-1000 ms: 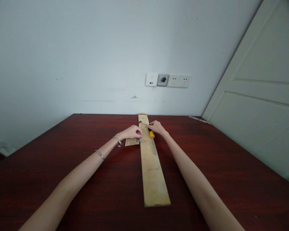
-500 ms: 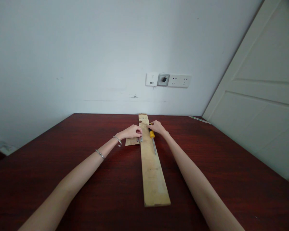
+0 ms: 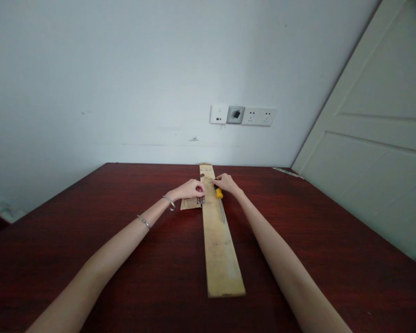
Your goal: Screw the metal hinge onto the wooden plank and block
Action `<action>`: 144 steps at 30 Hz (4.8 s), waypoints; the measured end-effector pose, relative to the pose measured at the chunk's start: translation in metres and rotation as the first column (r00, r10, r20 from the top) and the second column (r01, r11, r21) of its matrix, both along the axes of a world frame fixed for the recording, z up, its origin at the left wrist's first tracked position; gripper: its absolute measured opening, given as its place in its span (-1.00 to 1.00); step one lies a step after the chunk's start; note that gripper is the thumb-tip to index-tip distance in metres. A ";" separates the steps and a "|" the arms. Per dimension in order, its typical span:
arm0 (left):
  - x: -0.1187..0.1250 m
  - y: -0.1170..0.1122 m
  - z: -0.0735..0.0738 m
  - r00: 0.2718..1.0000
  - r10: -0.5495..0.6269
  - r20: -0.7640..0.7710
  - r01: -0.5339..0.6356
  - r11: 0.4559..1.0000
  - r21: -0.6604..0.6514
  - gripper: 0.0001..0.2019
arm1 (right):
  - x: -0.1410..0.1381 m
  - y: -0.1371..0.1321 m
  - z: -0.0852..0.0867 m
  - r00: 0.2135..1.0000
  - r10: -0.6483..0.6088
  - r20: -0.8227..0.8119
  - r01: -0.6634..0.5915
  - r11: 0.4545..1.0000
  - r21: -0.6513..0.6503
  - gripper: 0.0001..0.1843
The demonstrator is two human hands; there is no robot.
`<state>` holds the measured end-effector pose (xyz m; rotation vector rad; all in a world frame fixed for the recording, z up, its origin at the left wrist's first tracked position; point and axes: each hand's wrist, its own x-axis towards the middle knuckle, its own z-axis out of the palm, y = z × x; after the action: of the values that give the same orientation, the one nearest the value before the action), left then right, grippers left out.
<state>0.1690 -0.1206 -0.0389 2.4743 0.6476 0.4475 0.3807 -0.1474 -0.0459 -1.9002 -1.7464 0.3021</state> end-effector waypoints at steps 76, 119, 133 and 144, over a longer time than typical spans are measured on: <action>-0.263 0.051 0.017 0.703 0.704 -0.101 -0.682 0.708 0.184 -0.84 | -0.001 0.003 -0.008 1.000 -0.006 -0.022 0.006 1.000 -0.020 -0.68; -0.098 0.047 0.050 0.943 0.236 -0.233 -0.221 0.971 0.087 -0.36 | -0.006 -0.002 -0.008 0.980 -0.013 -0.198 0.000 0.998 -0.066 -0.74; 0.000 0.003 0.008 0.907 0.010 -0.421 0.018 0.998 0.061 -0.20 | -0.009 -0.006 -0.003 0.972 -0.028 -0.233 0.011 0.997 -0.074 -0.71; -0.004 -0.003 0.009 0.903 -0.028 -0.430 0.053 0.997 0.047 -0.21 | -0.005 -0.012 0.018 0.966 -0.091 -0.241 0.108 0.993 0.058 -0.73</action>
<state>0.1649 -0.1236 -0.0301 2.6581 0.7585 -0.1086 0.3759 -0.1597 -0.0279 -1.8121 -1.4805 0.4078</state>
